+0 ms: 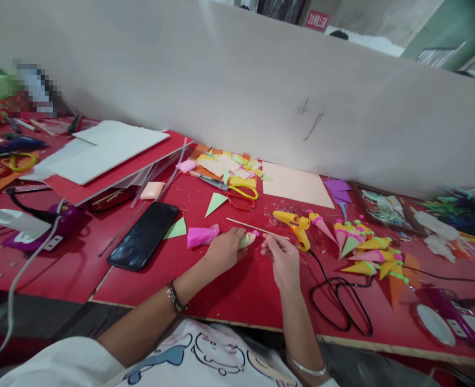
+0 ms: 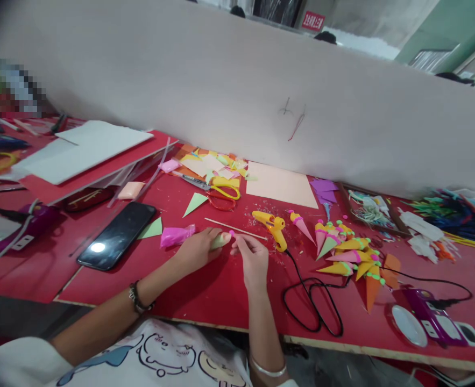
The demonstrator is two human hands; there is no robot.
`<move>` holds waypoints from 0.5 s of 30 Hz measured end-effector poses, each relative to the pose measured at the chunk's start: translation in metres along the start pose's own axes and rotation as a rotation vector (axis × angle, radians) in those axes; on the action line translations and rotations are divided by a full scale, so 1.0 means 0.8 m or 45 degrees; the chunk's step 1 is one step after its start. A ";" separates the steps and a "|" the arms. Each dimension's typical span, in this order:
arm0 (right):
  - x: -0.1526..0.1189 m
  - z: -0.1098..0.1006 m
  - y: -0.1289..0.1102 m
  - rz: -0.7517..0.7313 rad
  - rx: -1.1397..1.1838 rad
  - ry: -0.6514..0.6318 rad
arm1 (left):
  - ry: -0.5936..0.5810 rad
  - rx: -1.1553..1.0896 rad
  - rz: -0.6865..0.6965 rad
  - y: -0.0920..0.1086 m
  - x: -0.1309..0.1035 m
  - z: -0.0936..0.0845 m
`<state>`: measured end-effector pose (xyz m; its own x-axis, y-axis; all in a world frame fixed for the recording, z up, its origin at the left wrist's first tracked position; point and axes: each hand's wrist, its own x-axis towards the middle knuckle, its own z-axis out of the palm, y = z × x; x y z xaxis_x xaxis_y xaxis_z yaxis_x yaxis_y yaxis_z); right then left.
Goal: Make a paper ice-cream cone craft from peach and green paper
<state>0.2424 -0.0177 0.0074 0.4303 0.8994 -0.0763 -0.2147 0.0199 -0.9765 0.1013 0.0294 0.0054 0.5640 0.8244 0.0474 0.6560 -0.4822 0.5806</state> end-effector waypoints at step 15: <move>-0.003 0.016 -0.007 -0.184 -0.012 -0.032 | -0.378 -1.787 -0.282 0.009 -0.009 0.004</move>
<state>0.2310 -0.0142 0.0155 0.4343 0.8980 0.0701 -0.1437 0.1458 -0.9788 0.1034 0.0196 0.0068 0.7135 0.6677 -0.2124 -0.1819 0.4693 0.8641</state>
